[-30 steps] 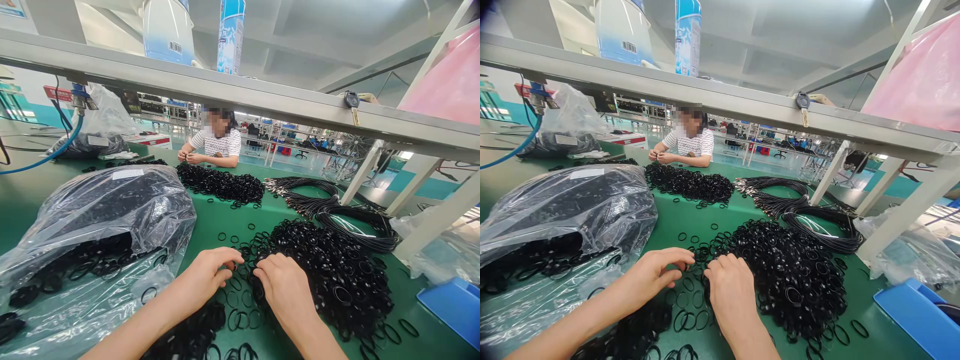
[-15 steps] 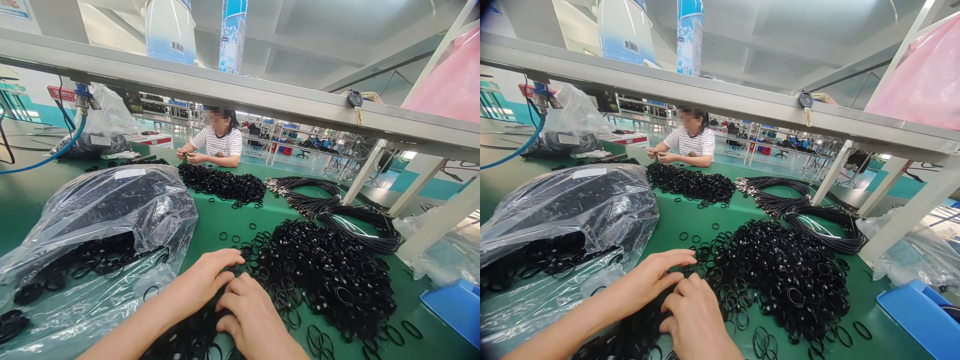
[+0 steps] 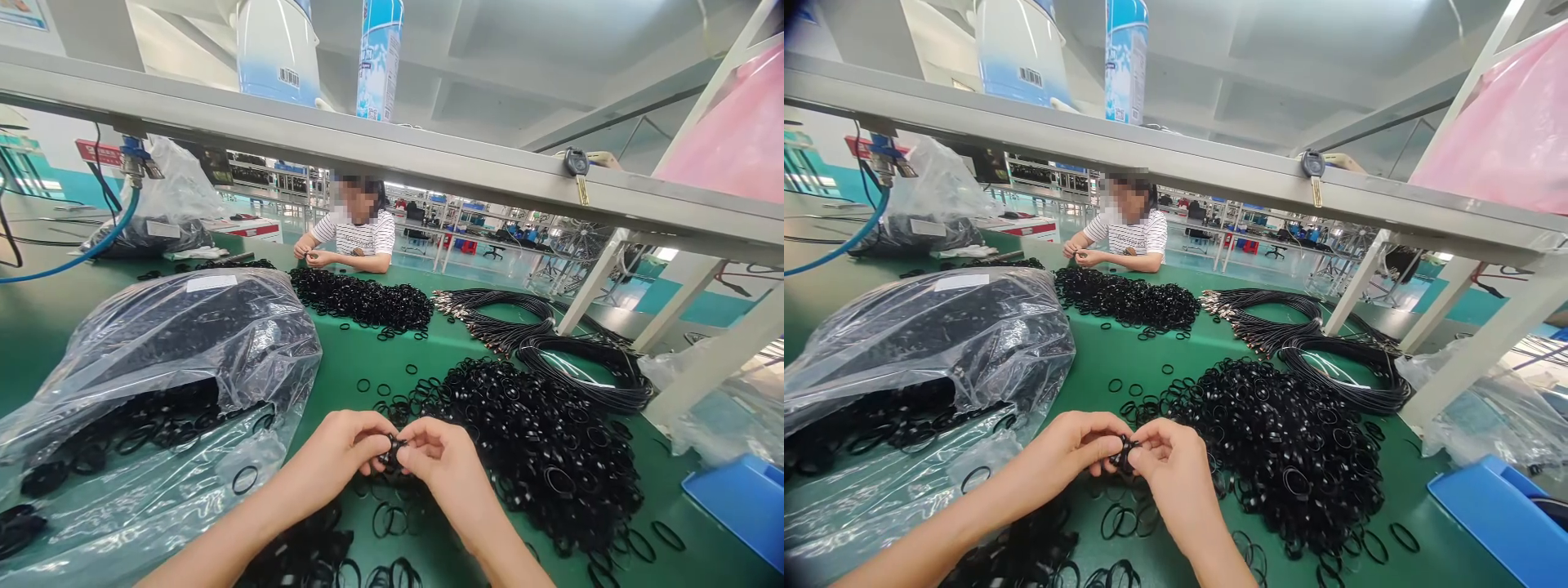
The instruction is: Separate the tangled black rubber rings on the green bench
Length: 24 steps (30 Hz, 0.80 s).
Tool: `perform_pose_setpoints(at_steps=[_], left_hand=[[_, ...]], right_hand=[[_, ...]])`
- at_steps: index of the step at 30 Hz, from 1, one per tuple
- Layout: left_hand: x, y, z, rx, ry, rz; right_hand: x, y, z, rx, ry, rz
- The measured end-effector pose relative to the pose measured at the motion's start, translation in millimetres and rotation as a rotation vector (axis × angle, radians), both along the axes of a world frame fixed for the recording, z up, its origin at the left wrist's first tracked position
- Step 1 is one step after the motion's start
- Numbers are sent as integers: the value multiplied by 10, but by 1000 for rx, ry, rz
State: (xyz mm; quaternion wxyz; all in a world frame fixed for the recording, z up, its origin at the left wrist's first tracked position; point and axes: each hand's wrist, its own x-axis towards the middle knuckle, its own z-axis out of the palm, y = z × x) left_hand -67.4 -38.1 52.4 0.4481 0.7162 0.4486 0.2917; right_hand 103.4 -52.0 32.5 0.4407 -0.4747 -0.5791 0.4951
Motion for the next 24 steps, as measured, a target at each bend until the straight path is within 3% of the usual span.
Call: perform_pose_setpoints(at_steps=[4,12,15,20,24], left_hand=[[-31,54,-24,-17,-58,137],[-74,123,-2,26,-74,234],[-68,104,-11,45,-44,206],[-25,23,-38,17,22,46],[32,-6,-70,-121,-121,-3]], right_hand=[[13,13,10,-21,0,-54],[60,35,8,-88,12,-79],[56,30,4,-29,20,-57],[20,6,41,-26,79,-30],[17,2,47,-56,130,13]])
